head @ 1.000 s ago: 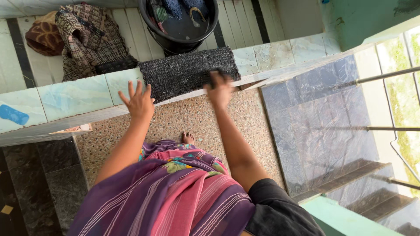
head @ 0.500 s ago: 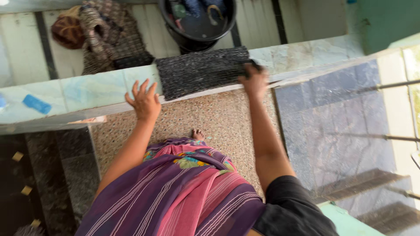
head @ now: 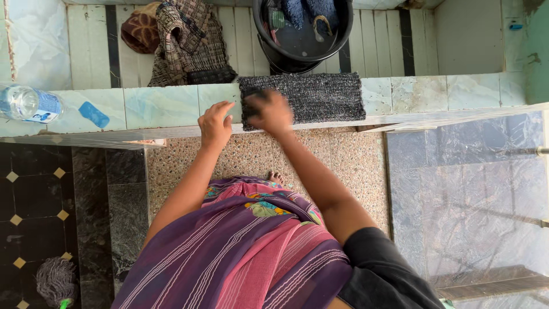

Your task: The person scrubs a black mat with a brush and pours water from a plastic bottle to rinse it.

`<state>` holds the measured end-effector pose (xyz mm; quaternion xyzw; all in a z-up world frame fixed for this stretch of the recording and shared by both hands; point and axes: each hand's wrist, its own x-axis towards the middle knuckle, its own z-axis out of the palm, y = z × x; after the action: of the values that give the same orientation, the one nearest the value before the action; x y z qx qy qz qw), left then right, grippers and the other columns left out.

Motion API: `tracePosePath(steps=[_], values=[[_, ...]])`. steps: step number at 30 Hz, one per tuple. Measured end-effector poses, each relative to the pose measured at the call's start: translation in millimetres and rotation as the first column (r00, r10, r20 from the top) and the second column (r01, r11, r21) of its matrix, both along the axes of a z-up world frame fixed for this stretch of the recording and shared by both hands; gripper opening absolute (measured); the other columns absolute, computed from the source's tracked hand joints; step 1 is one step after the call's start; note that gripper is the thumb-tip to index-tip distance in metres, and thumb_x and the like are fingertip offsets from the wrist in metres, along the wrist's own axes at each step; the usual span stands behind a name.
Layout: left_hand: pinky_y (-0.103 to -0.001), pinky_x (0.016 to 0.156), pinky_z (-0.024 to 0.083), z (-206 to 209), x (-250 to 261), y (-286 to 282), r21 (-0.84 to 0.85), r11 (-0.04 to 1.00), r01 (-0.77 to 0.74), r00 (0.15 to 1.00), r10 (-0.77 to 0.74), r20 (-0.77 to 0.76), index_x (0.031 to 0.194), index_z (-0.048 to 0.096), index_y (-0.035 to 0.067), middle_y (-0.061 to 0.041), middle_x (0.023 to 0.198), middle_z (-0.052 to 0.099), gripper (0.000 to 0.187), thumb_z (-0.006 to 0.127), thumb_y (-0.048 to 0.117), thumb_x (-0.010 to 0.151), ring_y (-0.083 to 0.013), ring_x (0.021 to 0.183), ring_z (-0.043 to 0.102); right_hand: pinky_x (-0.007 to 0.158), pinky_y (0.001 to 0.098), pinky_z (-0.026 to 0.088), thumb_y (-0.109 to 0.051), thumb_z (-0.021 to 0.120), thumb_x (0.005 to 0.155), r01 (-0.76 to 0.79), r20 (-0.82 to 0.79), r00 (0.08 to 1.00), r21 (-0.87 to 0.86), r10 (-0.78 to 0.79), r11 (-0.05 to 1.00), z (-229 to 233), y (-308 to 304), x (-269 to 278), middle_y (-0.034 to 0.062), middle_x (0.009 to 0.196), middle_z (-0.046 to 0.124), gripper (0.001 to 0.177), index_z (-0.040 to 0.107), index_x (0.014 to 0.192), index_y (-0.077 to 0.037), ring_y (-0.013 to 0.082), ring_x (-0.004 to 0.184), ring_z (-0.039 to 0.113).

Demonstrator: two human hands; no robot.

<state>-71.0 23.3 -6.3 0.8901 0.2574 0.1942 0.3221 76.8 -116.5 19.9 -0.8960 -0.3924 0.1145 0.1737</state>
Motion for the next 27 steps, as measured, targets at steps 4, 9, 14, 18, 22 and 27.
tracePosePath(steps=[4,9,14,18,22,27], values=[[-0.042,0.101,0.054,9.7,-4.2,13.2,-0.044,0.995,0.085,0.989,-0.079,0.123,0.125,0.072,0.012,-0.009,0.129,0.07,0.037,0.073,0.003,0.089,-0.0296,0.12,0.067,0.101,0.0483,0.052,-0.025,0.08,0.076,0.365,0.176,0.917,-0.005,-0.358,0.931,8.1,-101.7,110.0,0.0083,0.145,0.05,0.06,0.067,0.133,-0.041,0.0308,0.133,0.045],[-0.041,0.104,0.053,12.2,-21.8,17.4,-0.081,0.996,0.021,0.994,-0.012,0.107,0.125,0.072,0.011,-0.011,0.13,0.069,0.034,0.073,0.005,0.091,-0.0302,0.122,0.066,0.086,0.0479,0.056,-0.027,0.079,0.074,0.738,0.083,0.674,-0.1,-0.734,0.667,18.8,-127.1,147.4,0.0141,0.143,0.045,0.058,0.065,0.13,-0.036,0.034,0.116,0.054],[-0.042,0.102,0.053,16.4,-24.1,15.5,-0.136,0.991,-0.01,0.997,0.021,0.08,0.125,0.072,0.011,-0.01,0.13,0.069,0.034,0.073,0.005,0.092,-0.0304,0.122,0.065,0.096,0.0496,0.053,-0.028,0.079,0.072,0.44,-0.029,0.898,-0.001,-0.44,0.898,20.3,-16.7,56.0,0.0144,0.139,0.051,0.06,0.067,0.131,-0.035,0.0337,0.125,0.052],[-0.043,0.101,0.053,20.8,-11.2,9.6,-0.134,0.991,0.003,0.997,0.008,0.082,0.125,0.072,0.014,-0.008,0.129,0.07,0.035,0.074,0.007,0.091,-0.0302,0.119,0.066,0.1,0.049,0.054,-0.034,0.085,0.069,0.095,-0.126,0.988,0.038,-0.089,0.995,22.0,44.4,-2.8,0.0155,0.147,0.047,0.066,0.066,0.132,-0.037,0.0389,0.132,0.048],[-0.045,0.1,0.053,23.2,0.1,6.1,-0.066,0.997,0.048,0.997,-0.044,0.058,0.126,0.071,0.015,-0.007,0.129,0.07,0.037,0.074,0.008,0.089,-0.0309,0.117,0.065,0.102,0.0502,0.05,-0.037,0.088,0.066,-0.056,-0.018,0.998,0.027,0.057,0.998,24.8,23.8,19.0,0.0112,0.146,0.05,0.067,0.066,0.129,-0.038,0.0354,0.132,0.049],[-0.048,0.098,0.049,10.6,-5.3,5.7,-0.039,0.998,0.048,0.999,-0.048,-0.016,0.129,0.071,0.018,-0.004,0.133,0.069,0.038,0.074,0.013,0.091,-0.0292,0.119,0.063,0.103,0.0461,0.05,-0.039,0.08,0.08,0.502,0.063,0.864,-0.179,-0.499,0.846,39.0,-98.9,148.3,0.0134,0.141,0.047,0.057,0.066,0.135,-0.037,0.03,0.128,0.052]])
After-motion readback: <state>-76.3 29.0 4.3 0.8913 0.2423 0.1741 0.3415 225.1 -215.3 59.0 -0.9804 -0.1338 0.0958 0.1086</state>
